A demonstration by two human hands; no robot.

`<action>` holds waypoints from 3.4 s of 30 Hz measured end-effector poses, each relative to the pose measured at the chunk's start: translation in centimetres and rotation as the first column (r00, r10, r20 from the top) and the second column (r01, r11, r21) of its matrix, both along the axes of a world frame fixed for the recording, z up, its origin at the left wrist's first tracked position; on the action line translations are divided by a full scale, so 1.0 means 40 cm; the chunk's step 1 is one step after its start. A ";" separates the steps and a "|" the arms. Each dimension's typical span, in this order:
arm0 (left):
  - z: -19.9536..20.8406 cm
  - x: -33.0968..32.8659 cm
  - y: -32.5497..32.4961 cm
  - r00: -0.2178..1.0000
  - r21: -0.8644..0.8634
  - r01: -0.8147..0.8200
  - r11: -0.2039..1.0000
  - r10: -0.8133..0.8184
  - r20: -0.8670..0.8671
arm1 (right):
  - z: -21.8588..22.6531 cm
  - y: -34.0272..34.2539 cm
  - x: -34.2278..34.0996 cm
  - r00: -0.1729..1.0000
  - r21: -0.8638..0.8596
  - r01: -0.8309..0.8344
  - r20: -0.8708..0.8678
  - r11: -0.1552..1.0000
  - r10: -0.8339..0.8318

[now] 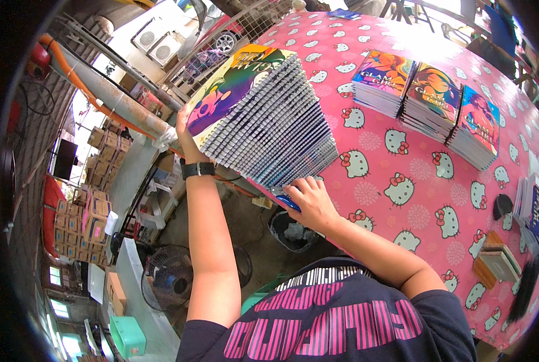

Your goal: The person prepares notebooks by cutting excess plastic binding with pliers, sorting them into stacks by cover design, and placing one notebook into a clear plastic sleeve.

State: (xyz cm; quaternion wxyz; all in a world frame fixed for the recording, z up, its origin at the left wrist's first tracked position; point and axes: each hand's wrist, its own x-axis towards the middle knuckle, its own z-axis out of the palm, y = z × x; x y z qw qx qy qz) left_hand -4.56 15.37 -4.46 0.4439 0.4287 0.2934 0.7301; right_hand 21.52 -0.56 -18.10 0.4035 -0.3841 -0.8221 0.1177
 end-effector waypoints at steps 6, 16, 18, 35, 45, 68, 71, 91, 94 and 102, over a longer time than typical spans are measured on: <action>0.002 0.007 -0.007 1.000 -0.005 0.005 1.000 -0.005 0.025 | 0.005 0.006 -0.001 0.880 -0.685 -0.373 -0.475 0.626 0.004; 0.002 0.010 -0.004 0.999 0.000 0.019 1.000 -0.019 0.044 | 0.000 0.002 0.003 0.998 -0.070 -0.016 -0.069 0.997 0.011; 0.002 0.011 -0.002 0.999 0.001 0.011 1.000 -0.011 0.039 | -0.007 0.006 0.000 0.999 0.002 0.010 -0.045 1.000 -0.010; -0.002 0.008 -0.006 1.000 0.003 -0.002 1.000 0.002 0.030 | -0.022 -0.010 -0.002 0.995 -0.187 -0.039 -0.097 0.982 0.021; -0.001 0.011 -0.006 1.000 0.001 -0.003 1.000 0.003 0.031 | -0.047 -0.004 0.005 0.991 0.044 0.009 -0.134 0.999 -0.003; 0.003 -0.002 -0.005 1.000 0.010 -0.012 1.000 0.012 0.009 | -0.027 -0.010 0.006 0.995 -0.330 -0.045 -0.095 0.943 0.014; 0.001 0.007 -0.003 1.000 0.003 -0.016 1.000 0.016 0.005 | -0.041 -0.005 0.003 0.999 -0.158 0.013 -0.032 0.987 -0.018; 0.011 0.016 -0.014 0.999 -0.012 0.002 1.000 -0.002 0.037 | -0.063 0.010 0.015 0.999 0.025 0.018 0.034 1.000 -0.019; 0.007 0.012 -0.009 0.999 -0.002 0.008 1.000 -0.008 0.032 | -0.081 0.018 0.013 0.983 -0.182 -0.134 -0.149 0.974 0.107; 0.002 0.004 0.000 0.999 -0.006 0.012 1.000 -0.012 0.045 | -0.086 0.008 0.016 0.991 -0.363 -0.072 -0.132 0.929 0.026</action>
